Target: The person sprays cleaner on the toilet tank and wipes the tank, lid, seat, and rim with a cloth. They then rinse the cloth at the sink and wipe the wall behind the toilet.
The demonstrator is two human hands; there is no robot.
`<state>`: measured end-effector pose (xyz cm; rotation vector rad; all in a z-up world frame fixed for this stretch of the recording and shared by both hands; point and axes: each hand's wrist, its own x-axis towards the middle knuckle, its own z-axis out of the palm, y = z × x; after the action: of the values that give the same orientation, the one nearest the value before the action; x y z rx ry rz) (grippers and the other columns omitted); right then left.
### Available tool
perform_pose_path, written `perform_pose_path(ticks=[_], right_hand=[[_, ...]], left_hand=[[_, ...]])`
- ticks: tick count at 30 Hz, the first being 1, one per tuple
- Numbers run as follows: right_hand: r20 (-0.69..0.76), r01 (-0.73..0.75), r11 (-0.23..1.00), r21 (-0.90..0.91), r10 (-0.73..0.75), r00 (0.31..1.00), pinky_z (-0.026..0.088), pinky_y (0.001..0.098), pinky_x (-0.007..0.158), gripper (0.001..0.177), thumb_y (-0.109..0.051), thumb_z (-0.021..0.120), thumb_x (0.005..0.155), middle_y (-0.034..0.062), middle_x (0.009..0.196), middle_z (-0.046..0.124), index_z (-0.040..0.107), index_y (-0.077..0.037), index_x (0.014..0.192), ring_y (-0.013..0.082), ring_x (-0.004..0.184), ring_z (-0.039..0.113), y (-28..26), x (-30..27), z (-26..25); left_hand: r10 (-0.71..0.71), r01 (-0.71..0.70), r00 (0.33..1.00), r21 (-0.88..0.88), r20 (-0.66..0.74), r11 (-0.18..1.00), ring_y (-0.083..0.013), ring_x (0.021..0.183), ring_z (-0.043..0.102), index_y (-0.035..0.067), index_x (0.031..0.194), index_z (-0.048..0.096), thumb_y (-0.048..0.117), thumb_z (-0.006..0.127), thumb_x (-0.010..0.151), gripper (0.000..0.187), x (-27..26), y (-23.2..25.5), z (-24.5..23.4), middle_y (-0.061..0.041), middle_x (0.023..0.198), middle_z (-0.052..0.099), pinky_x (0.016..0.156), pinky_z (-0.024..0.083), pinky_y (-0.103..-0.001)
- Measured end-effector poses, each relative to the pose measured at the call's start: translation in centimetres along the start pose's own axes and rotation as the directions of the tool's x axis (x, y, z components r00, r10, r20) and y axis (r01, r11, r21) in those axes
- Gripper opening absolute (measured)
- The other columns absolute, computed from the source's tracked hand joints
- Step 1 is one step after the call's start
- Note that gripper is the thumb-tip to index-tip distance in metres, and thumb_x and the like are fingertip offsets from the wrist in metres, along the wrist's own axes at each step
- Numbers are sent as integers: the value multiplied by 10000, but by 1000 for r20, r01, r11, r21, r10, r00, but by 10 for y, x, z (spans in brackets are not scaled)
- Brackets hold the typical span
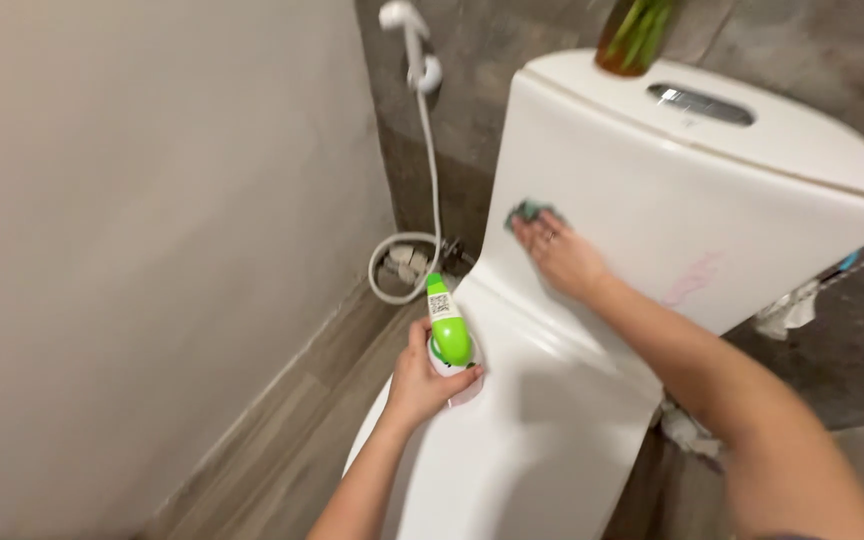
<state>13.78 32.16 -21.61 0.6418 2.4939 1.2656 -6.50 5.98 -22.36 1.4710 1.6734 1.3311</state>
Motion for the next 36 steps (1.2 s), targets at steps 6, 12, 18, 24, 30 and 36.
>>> perform_pose_path(ticks=[6, 12, 18, 24, 30, 36], right_hand=[[-434, -483, 874, 57, 457, 776, 218, 434, 1234, 681, -205, 451, 858, 126, 1573, 447, 308, 32, 1480, 234, 1466, 460, 102, 53, -67], [-10, 20, 995, 97, -19, 1000, 111, 457, 1238, 704, -229, 433, 914, 125, 1675, 226, 259, 30, 1545, 235, 1512, 306, -65, -5, 23], [-217, -224, 967, 122, 246, 945, 252, 429, 1166, 745, -220, 477, 874, 119, 1665, 311, 343, -18, 1579, 207, 1446, 395, -3, -61, 10], [-282, -477, 837, 268, 542, 792, 48, 486, 1269, 771, -380, 498, 967, 121, 1718, 168, 294, 2, 1605, 245, 1588, 128, 91, 73, -76], [-396, -555, 790, 261, 612, 685, -16, 572, 1285, 778, -394, 514, 1061, 149, 1757, 107, 247, 19, 1665, 306, 1623, 40, 88, 3, -58], [-191, -733, 388, 558, 920, 342, -65, 643, 1275, 863, -547, 464, 1132, 284, 1717, -28, 167, 78, 1646, 444, 1605, -39, 102, -205, 15]], left_hand=[[46, -45, 996, 16, -72, 999, -281, 1031, 742, 47, 1297, 466, 339, 907, 647, 838, 23, 7, 17, -169, 1135, 738, 882, 573, -385], [-42, 42, 997, 5, -65, 999, -273, 983, 763, 80, 1261, 480, 355, 901, 633, 805, 20, 7, 30, -148, 1065, 759, 858, 586, -375], [26, -24, 999, 73, -35, 997, -298, 979, 748, 74, 1264, 494, 362, 904, 640, 799, 21, 0, 49, -147, 1061, 754, 853, 571, -386], [23, -23, 1000, 109, 2, 994, -294, 972, 751, 91, 1284, 541, 374, 893, 647, 781, 22, -2, 68, -123, 1074, 758, 855, 568, -390], [18, -20, 1000, 110, 15, 994, -283, 947, 747, 92, 1285, 543, 364, 889, 653, 771, 28, -3, 66, -124, 1057, 762, 825, 572, -391], [11, -17, 999, 114, 49, 993, -272, 842, 766, 101, 1285, 560, 361, 874, 658, 748, 32, -5, 64, -110, 1003, 778, 758, 589, -370]])
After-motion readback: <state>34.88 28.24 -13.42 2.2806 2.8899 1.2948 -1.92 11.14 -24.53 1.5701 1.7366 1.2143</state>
